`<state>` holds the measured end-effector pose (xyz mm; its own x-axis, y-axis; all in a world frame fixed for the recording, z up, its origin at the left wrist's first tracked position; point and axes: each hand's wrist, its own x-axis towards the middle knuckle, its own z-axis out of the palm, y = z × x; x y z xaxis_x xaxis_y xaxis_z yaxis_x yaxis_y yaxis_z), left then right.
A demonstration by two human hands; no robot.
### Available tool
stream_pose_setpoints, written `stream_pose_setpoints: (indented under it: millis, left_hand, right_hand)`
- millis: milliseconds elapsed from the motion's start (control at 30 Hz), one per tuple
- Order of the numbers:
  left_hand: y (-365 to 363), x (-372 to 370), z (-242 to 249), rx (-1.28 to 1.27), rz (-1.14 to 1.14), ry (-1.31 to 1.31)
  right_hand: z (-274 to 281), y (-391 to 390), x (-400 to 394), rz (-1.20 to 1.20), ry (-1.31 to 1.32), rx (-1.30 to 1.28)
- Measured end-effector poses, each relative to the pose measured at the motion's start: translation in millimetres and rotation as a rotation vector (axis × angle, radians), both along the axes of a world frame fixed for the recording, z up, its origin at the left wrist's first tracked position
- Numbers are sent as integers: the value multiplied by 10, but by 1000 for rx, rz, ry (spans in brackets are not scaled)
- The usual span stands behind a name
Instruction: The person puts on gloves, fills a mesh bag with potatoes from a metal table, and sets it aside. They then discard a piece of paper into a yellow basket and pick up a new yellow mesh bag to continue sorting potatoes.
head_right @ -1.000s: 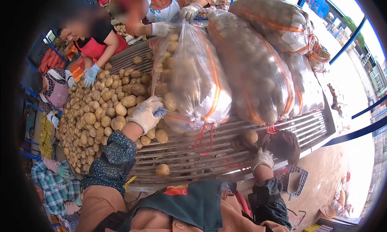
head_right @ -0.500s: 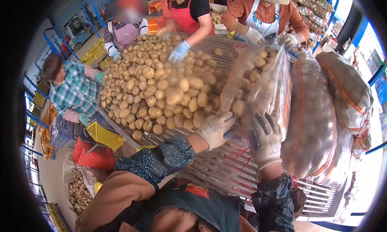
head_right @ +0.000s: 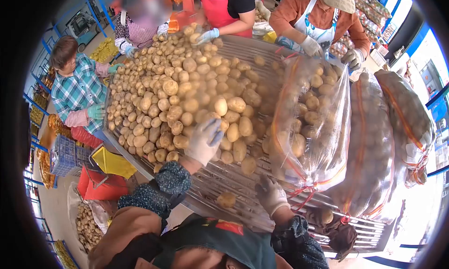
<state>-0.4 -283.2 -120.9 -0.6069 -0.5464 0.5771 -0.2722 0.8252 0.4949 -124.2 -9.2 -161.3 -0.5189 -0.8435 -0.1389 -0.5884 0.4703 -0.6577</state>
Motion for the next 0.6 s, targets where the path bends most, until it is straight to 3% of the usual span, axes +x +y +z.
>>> stream_pose_setpoints:
  millis: [133,200,333,400,467,500,533,600]
  left_hand:
    - [-669,-439,124,-6,79,-287]
    - [-900,-569,-47,165,-111,-563]
    - [-1210,-697,-151,328,-251,-620]
    - [-1240,-556,-174,272,-243,-503]
    - [-1349,-343,-1,836,-316,-98]
    - [-1444,-227,79,1259,-287,-6]
    - [-1523,-78,21,1385,-421,216]
    - [-1557,269,47,1660,-612,468]
  right_hand:
    - [144,-646,75,-62,209,-206]
    - [186,-1083,13,-54,251,-229]
    - [194,-1881,-237,-71,326,-173]
    - [292,-2116,-228,71,427,232]
    - [334,-2265,-123,73,537,282]
    - [475,-2346,-32,36,487,457]
    - [548,-2404,20,0,434,632]
    - [490,-2411,40,-38,433,652]
